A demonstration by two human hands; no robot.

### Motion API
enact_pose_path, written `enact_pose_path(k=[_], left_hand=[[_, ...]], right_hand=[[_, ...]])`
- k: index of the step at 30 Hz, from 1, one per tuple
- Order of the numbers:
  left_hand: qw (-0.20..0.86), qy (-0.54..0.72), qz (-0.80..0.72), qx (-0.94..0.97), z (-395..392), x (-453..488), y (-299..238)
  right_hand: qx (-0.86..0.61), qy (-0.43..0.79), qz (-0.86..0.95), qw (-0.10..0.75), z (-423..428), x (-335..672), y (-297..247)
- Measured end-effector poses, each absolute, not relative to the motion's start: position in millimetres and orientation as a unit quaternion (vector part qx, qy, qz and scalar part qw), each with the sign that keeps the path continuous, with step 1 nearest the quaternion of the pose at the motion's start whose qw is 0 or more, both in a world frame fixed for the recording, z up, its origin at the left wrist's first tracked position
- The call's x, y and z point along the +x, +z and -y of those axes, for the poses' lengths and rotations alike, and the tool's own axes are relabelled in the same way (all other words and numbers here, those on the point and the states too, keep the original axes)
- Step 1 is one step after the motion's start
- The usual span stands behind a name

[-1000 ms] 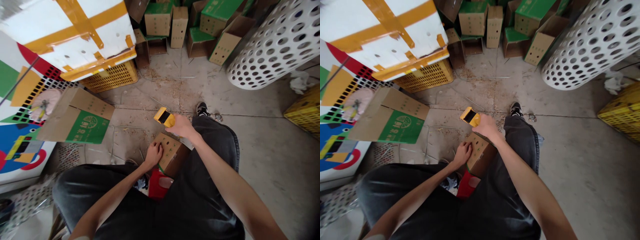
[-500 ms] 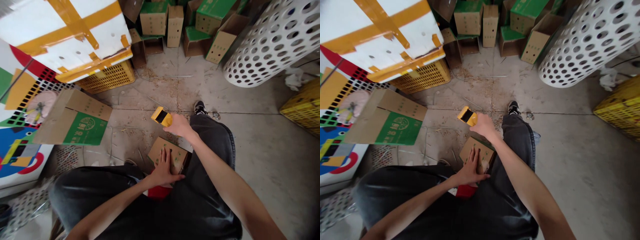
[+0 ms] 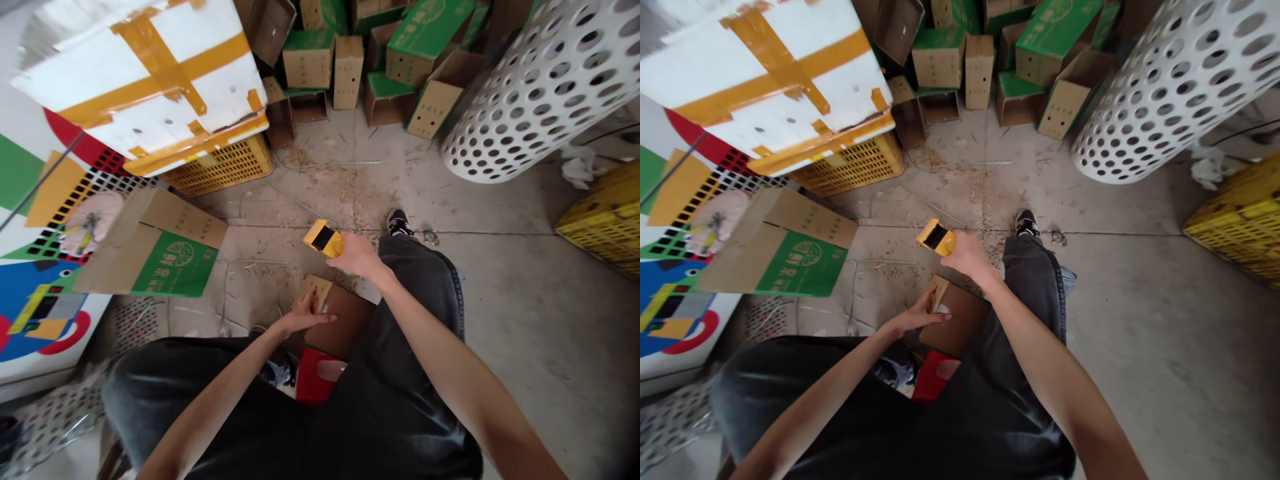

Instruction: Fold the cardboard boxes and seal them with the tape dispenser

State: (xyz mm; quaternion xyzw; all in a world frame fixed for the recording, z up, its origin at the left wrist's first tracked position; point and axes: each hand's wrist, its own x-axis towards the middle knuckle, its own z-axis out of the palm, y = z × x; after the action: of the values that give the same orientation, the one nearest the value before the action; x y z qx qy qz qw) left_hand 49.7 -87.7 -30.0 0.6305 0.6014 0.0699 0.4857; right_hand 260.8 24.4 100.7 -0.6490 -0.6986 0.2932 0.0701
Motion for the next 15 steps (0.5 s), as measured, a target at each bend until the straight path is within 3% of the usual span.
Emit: enact_pose_path(k=[4, 10, 15], left_hand=[[0.537, 0.087, -0.599, 0.588, 83.4, 36.3, -12.5], [0.314, 0.05, -0.596, 0.738, 83.9, 5.1, 18.3], [0.235, -0.05, -0.59, 0.771, 100.8, 12.7, 42.9]], right_hand=[[-0.65, 0.293, 0.698, 0.063, -22.6, 263.4, 103.3], [-0.659, 0.289, 0.692, 0.062, -23.4, 268.1, 104.2], [-0.661, 0.285, 0.692, 0.056, -25.0, 267.7, 100.3]])
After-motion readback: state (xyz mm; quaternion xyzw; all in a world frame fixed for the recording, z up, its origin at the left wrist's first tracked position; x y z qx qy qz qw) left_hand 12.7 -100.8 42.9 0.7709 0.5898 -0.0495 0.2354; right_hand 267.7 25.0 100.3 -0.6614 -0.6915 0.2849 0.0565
